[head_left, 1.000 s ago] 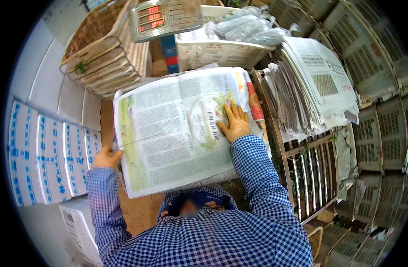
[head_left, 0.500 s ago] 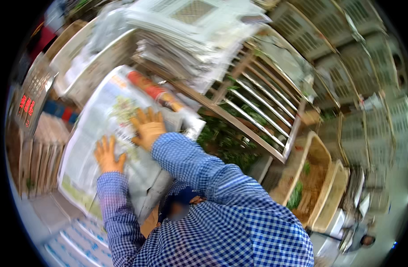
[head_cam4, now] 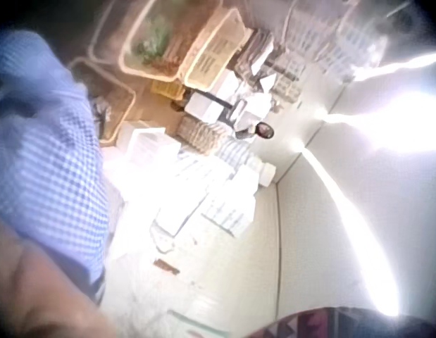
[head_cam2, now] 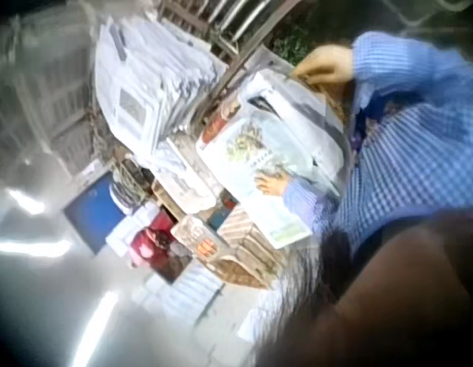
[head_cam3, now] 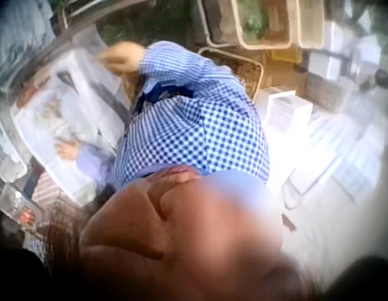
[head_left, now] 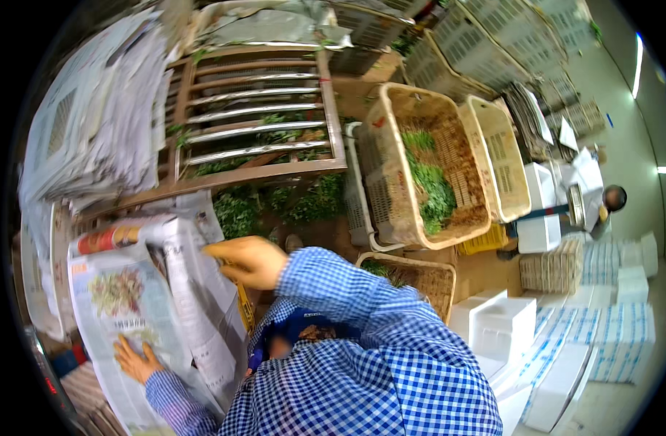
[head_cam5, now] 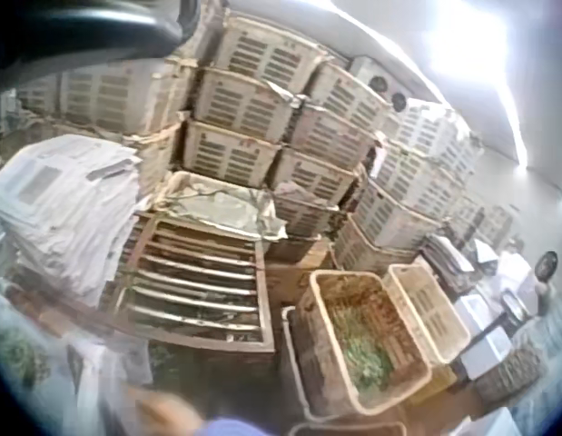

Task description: The person sorts bunches of cilantro from a large basket, arranges them neatly in a white foam box, and covers the box with newspaper.

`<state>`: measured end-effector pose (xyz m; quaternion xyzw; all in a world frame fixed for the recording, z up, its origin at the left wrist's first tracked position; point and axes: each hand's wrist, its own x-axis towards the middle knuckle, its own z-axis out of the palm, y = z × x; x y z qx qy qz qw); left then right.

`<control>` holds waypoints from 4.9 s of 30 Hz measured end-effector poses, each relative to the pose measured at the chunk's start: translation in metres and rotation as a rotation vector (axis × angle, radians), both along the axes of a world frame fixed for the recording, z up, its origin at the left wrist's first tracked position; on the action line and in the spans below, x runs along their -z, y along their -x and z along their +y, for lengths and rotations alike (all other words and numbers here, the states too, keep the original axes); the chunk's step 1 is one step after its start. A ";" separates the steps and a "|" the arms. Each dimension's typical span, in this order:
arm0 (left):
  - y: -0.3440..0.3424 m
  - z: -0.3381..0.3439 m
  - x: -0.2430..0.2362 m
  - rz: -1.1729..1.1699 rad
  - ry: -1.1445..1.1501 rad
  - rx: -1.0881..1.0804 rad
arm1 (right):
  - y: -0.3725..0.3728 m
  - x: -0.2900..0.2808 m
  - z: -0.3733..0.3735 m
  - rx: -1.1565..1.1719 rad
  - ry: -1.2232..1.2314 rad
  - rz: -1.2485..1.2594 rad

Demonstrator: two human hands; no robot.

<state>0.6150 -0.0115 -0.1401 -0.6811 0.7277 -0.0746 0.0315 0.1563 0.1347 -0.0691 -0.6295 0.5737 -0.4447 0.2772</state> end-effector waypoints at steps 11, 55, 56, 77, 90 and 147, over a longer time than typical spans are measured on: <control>0.406 -0.034 -0.106 0.697 0.145 1.024 | 0.277 0.117 0.306 1.665 -0.099 -0.627; 0.750 -0.041 0.008 0.479 -0.396 1.102 | 0.690 0.275 0.288 1.200 -1.622 0.058; 0.751 -0.042 0.008 0.452 -0.384 1.109 | 0.692 0.272 0.289 1.192 -1.634 0.039; 0.756 -0.037 0.007 0.454 -0.359 1.111 | 0.679 0.247 0.313 1.205 -1.522 0.130; 0.760 -0.033 0.002 0.393 -0.296 1.135 | 0.593 0.222 0.380 1.489 -0.622 0.606; 1.045 0.322 0.194 -0.395 -1.039 1.886 | 0.578 0.261 0.390 1.644 -0.262 0.238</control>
